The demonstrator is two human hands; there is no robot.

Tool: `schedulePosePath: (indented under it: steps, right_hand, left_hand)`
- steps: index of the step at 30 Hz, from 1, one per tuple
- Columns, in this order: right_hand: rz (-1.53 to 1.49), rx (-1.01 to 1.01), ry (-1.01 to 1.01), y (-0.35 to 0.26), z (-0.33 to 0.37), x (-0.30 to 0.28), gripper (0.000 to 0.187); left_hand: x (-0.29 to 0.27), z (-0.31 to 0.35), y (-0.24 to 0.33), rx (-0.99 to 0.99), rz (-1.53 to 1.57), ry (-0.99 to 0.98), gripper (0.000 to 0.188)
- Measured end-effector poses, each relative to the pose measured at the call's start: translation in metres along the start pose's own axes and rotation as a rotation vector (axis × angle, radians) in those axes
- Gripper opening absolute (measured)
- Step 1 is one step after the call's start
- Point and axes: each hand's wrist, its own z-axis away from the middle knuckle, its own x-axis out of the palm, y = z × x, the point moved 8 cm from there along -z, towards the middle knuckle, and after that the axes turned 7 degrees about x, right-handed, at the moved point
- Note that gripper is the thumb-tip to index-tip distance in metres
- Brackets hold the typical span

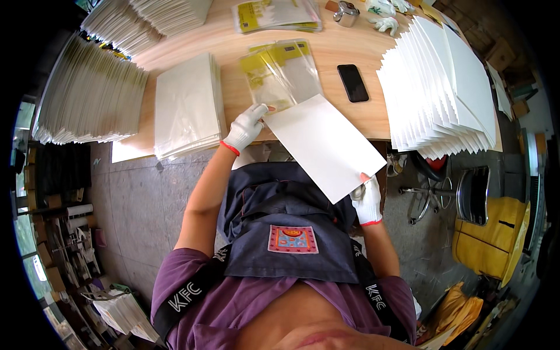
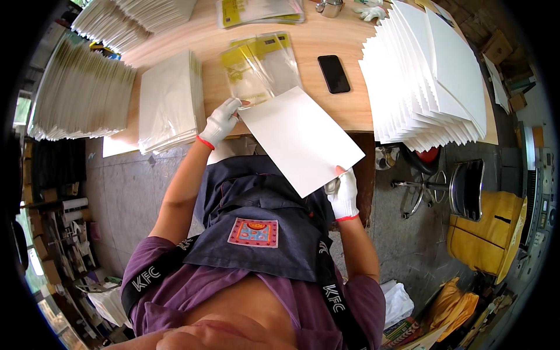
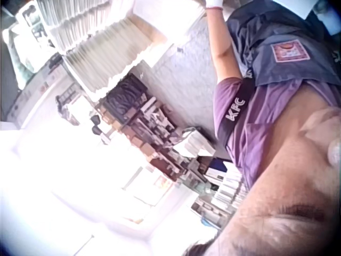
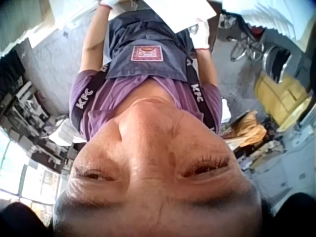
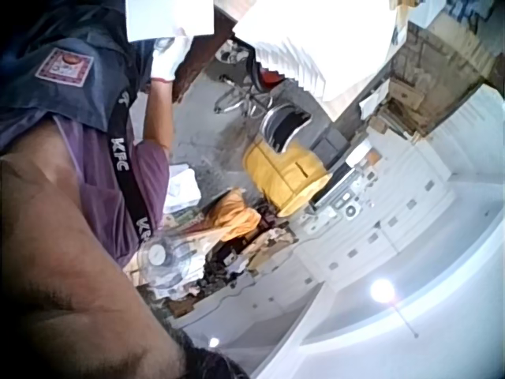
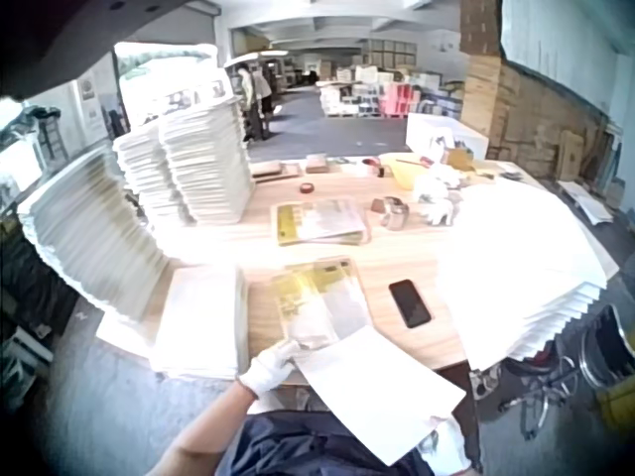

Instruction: The person is standing at a table, repeatedly picking up white sheets of paper and placing them into clear plastic bags. They then fold the top of the bags to seal them and place the finished packages onto a stack on the table.

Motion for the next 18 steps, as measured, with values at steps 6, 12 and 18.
schedulePosePath:
  steps: [6, 12, 18]
  right_hand:
    - [0.065, -0.031, 0.057, 0.017, 0.003, 0.015, 0.019]
    - [0.064, 0.006, -0.07, 0.027, 0.017, 0.041, 0.023]
    - [0.192, 0.025, -0.123, 0.024, 0.032, 0.056, 0.025]
  left_hand:
    - [0.008, 0.02, -0.012, -0.086, -0.066, 0.085, 0.046]
    - [0.042, 0.06, -0.025, -0.4, 0.658, 0.751, 0.075]
    - [0.136, 0.036, -0.034, -0.44, 1.077, 0.464, 0.05]
